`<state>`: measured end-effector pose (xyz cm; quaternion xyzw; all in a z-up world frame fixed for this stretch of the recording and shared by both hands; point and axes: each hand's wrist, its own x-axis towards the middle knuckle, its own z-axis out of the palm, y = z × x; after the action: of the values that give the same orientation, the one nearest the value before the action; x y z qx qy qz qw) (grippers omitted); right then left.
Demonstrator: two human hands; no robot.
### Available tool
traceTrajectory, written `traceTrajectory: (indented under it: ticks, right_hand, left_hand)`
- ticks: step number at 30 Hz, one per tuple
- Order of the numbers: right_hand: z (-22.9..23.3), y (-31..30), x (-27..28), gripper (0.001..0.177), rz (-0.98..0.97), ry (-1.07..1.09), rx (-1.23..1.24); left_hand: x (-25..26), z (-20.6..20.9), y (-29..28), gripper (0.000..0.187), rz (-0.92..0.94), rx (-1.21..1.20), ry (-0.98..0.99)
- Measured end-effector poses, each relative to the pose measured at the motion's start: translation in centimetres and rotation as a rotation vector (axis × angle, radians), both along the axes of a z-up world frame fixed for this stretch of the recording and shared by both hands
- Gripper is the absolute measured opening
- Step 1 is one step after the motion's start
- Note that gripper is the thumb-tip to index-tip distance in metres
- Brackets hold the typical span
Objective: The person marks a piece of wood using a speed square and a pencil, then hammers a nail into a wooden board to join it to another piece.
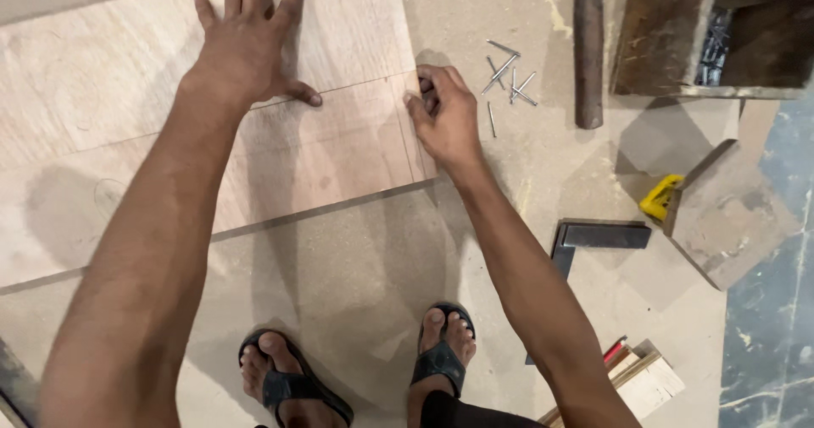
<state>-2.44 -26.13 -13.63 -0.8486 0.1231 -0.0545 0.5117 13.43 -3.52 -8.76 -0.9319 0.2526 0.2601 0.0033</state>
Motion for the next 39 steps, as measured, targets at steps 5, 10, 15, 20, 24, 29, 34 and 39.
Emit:
traceTrajectory:
  ticks: [5,10,15,20,24,29,34,39]
  right_hand:
    - [0.1,-3.5,0.5,0.031,0.018,-0.046,-0.037]
    - [0.7,-10.6,-0.6,0.028,-0.135,-0.151,-0.404]
    - [-0.6,-13.6,0.7,0.014,0.043,-0.183,-0.574]
    - [2.1,-13.1,0.3,0.014,0.084,-0.222,-0.769]
    - [5.4,-10.2,-0.1,0.013,0.149,-0.21,-0.769]
    - [9.2,-7.2,0.6,0.016,0.205,-0.134,-0.524]
    - [7.9,-6.4,2.2,0.021,0.251,-0.19,-0.342]
    - [4.0,-14.3,3.1,0.058,-0.032,-0.192,-0.993]
  left_hand:
    - [-0.4,0.4,-0.7,0.144,0.076,0.038,0.085]
    - [-4.6,-0.6,-1.7,0.097,0.175,-0.13,0.156]
    - [-10.0,-0.9,-5.7,0.05,0.294,-0.581,-0.088]
    - [-12.1,0.5,-10.7,0.037,0.346,-0.791,0.039]
    - [-12.4,1.5,-13.2,0.03,0.222,-0.92,-0.179]
    - [-12.8,0.5,-13.1,0.016,0.369,-1.096,-0.015]
    - [-10.8,-1.1,-12.1,0.012,0.45,-1.207,-0.024]
    - [-5.0,-4.2,-9.8,0.009,0.734,-1.38,-0.104]
